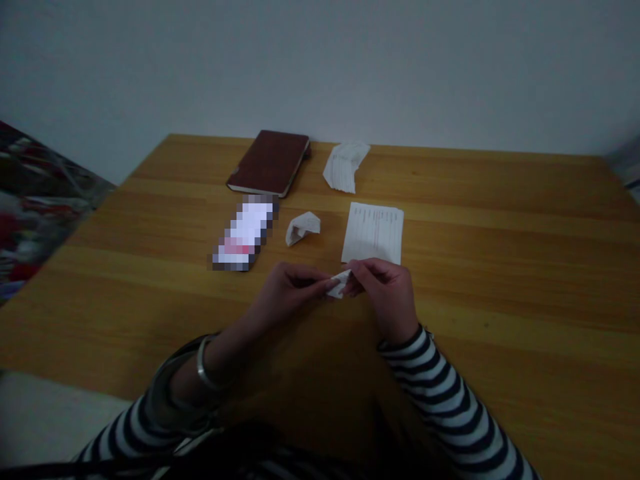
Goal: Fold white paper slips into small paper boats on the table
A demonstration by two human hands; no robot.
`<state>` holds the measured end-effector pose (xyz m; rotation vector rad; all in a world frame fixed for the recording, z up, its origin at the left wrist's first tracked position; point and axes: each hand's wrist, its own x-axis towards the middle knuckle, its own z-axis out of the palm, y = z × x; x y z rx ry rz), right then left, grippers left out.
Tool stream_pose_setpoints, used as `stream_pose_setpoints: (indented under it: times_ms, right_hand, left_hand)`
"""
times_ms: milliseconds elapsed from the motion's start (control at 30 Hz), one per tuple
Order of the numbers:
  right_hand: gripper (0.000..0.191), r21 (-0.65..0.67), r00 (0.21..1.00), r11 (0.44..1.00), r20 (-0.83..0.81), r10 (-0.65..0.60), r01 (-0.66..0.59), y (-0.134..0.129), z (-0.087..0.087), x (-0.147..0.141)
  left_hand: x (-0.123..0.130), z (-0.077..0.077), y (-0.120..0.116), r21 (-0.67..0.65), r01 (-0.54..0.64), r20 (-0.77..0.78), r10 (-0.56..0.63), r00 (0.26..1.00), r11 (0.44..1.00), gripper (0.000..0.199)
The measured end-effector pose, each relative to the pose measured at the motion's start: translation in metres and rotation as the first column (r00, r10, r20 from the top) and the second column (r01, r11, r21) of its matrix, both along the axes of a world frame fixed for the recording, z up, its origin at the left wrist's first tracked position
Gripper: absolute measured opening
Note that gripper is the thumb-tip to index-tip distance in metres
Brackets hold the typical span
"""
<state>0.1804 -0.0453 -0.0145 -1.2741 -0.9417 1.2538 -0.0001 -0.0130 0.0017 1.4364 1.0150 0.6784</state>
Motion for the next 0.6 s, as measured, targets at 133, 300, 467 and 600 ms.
stream_pose_setpoints:
  times_ms: [133,300,467,600]
  right_hand:
    - [0.022,-0.054,0.998,0.998,-0.053,0.033,-0.036,0.0009,-0.0009,0.0014]
    - [0.017,-0.047,1.000,0.999,0.029,0.000,0.002,0.0017,-0.0030,0.0005]
    - [0.015,-0.029,0.998,0.999,0.068,-0.012,0.014,0.0017,-0.0012,0.0000]
    - [0.022,-0.032,0.998,0.999,-0.062,0.001,-0.003,0.0016,-0.0022,0.0001]
  left_hand:
    - [0.0008,-0.0004,0.0006,-0.009,-0.046,-0.002,0.046,0.999,0.999,0.015]
    - [0.0025,-0.0016,0.0000,-0.013,-0.035,-0.003,0.035,0.999,0.999,0.016]
    - [0.0037,-0.0035,-0.0012,-0.026,-0.027,-0.017,0.027,0.999,0.999,0.021]
    - [0.0032,-0.0026,0.0010,-0.056,-0.048,0.013,0.049,0.999,0.997,0.019]
